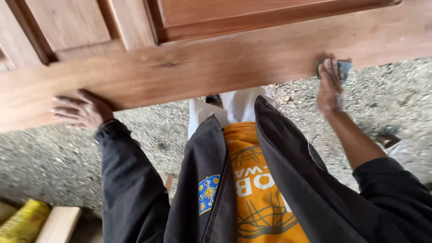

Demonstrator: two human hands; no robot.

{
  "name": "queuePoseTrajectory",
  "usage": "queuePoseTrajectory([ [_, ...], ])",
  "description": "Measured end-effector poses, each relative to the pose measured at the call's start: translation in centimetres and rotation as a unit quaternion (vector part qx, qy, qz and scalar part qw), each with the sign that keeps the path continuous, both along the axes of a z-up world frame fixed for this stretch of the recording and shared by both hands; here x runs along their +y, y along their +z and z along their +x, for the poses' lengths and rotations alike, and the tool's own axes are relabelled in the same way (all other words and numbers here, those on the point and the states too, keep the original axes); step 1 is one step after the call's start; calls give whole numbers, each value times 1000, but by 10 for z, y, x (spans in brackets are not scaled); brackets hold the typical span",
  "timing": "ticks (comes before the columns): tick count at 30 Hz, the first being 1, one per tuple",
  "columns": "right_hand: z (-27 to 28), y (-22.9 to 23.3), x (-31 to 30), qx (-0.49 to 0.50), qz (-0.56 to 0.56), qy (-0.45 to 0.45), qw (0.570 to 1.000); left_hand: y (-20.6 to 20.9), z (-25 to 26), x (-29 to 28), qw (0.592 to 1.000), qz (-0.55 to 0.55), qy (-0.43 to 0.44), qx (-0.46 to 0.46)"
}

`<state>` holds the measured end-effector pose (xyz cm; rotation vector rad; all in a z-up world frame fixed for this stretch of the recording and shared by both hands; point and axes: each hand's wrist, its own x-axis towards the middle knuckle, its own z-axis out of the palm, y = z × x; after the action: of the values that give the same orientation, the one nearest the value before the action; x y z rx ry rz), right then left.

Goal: Sanding a wooden door with sandpaper to smooth the surface and recessed panels.

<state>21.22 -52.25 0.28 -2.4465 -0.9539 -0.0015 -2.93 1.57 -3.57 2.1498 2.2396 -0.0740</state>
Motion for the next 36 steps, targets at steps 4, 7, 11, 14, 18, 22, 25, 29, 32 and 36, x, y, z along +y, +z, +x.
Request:
queuePoseTrajectory([
  [4, -43, -8, 147, 31, 300, -61, 951, 24, 60, -75, 943, 95, -310, 79],
  [7, -58, 0, 177, -90, 294, 2, 952, 28, 99, -148, 854, 149, -498, 32],
  [11, -21, -9, 97, -43, 170, 93, 980, 33, 139, -234, 798, 5, -591, -117],
  [14, 3, -23, 23, -47, 96, 21, 994, 39, 145, -252, 766, -42, -624, -147],
  [18, 11, -20, 2, -63, -5, -74, 995, 41, 125, -217, 775, -26, -618, -129],
  [22, -40, -1, 106, 79, 142, -33, 986, 39, 114, -203, 846, -62, -527, -60],
  [25, -33, -13, 112, -59, 77, 15, 995, 37, 141, -228, 850, -51, -523, -47],
  [29, 31, 0, 37, 82, 278, -104, 951, 49, 187, -289, 761, -56, -638, -108],
  [32, 78, 17, -4, 275, 473, -262, 795, 54, 196, -291, 727, -91, -675, -90],
  [36, 74, -18, 24, 246, 432, -432, 752, 53, 173, -241, 775, -66, -619, -109],
])
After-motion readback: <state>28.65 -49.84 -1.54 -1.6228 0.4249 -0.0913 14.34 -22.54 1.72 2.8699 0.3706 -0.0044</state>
